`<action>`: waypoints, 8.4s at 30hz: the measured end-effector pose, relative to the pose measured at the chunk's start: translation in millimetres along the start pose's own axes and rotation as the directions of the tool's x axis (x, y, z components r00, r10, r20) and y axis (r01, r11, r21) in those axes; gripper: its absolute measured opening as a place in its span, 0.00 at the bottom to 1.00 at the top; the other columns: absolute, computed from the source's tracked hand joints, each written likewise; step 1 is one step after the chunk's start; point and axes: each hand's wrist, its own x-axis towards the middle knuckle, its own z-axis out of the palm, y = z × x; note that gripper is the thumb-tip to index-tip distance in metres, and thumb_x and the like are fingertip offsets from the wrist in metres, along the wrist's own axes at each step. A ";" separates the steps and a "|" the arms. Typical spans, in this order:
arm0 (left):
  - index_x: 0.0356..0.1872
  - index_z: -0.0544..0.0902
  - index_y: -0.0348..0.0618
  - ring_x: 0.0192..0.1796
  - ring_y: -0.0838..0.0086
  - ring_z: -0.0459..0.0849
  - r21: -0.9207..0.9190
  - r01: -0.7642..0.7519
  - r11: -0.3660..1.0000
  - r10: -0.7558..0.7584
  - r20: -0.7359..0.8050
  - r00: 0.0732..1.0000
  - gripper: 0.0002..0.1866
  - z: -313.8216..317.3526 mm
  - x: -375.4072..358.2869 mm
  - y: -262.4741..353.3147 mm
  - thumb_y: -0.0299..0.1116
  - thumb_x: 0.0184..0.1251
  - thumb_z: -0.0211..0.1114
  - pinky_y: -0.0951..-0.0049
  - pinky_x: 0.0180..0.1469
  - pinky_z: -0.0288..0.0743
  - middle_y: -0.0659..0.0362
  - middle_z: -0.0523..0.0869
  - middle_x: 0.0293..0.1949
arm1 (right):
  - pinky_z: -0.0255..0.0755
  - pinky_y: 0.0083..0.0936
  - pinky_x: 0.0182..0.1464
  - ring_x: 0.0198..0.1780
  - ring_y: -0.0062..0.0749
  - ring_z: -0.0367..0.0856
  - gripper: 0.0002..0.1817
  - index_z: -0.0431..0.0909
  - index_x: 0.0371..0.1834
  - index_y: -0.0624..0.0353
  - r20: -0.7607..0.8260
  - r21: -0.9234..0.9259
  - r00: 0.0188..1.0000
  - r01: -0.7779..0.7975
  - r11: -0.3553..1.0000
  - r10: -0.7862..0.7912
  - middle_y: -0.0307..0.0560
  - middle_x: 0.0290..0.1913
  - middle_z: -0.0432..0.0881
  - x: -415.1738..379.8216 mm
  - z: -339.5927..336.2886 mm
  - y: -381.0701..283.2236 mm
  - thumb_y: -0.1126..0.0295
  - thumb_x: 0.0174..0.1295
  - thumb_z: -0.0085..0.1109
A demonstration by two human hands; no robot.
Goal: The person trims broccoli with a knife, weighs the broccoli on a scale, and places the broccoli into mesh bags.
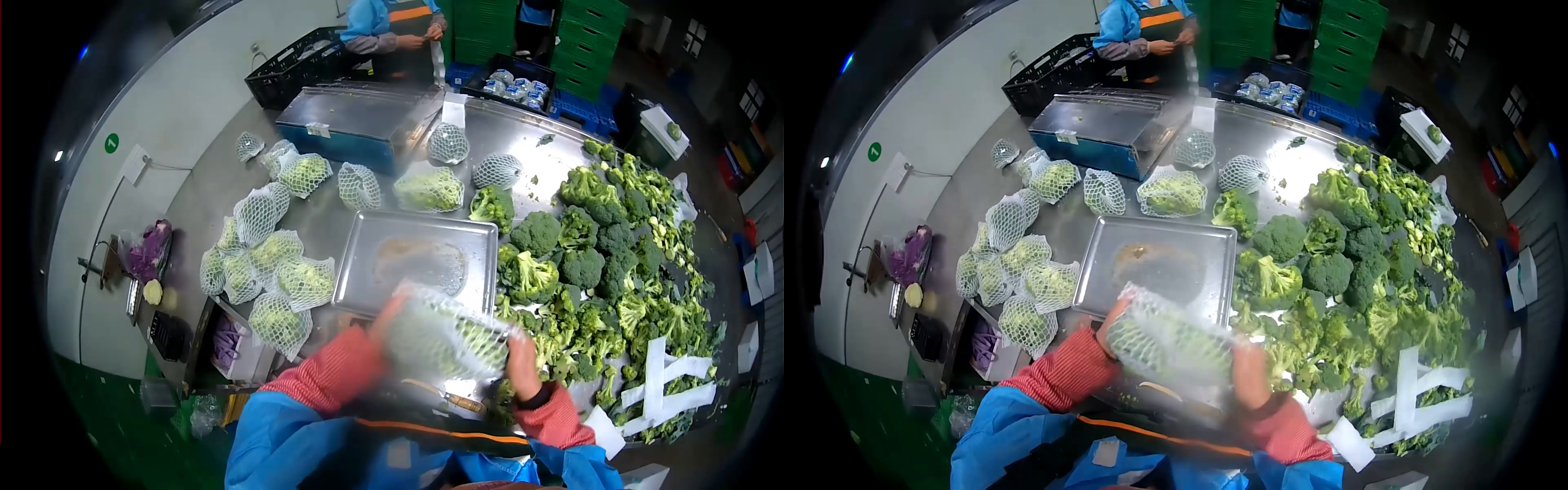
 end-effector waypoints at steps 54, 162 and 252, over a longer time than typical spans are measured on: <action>0.57 0.79 0.42 0.53 0.65 0.85 0.118 -0.248 0.962 0.273 -0.332 0.903 0.25 0.0 70.1 9.7 0.50 0.78 0.45 0.61 0.58 0.78 0.55 0.85 0.53 | 0.72 0.40 0.38 0.38 0.48 0.78 0.20 0.77 0.48 0.58 0.097 -0.688 0.887 0.387 0.614 -0.451 0.51 0.37 0.75 57.4 31.6 -36.7 0.66 0.53 0.70; 0.58 0.74 0.36 0.40 0.77 0.81 0.886 -0.303 0.352 0.752 -0.075 0.654 0.14 15.8 -52.0 0.3 0.27 0.75 0.55 0.76 0.47 0.76 0.58 0.82 0.38 | 0.75 0.23 0.18 0.18 0.28 0.80 0.25 0.68 0.65 0.54 -0.423 0.408 0.795 -0.261 0.875 0.434 0.46 0.33 0.83 75.5 -84.6 101.7 0.65 0.66 0.59; 0.63 0.69 0.46 0.56 0.73 0.79 0.413 0.082 0.907 -0.089 -0.004 0.996 0.17 51.6 31.2 -143.8 0.33 0.77 0.51 0.69 0.51 0.76 0.60 0.78 0.59 | 0.71 0.23 0.48 0.47 0.26 0.78 0.22 0.72 0.58 0.61 -0.153 0.274 0.947 -0.232 0.933 0.281 0.45 0.47 0.80 -102.5 -71.8 36.7 0.67 0.62 0.64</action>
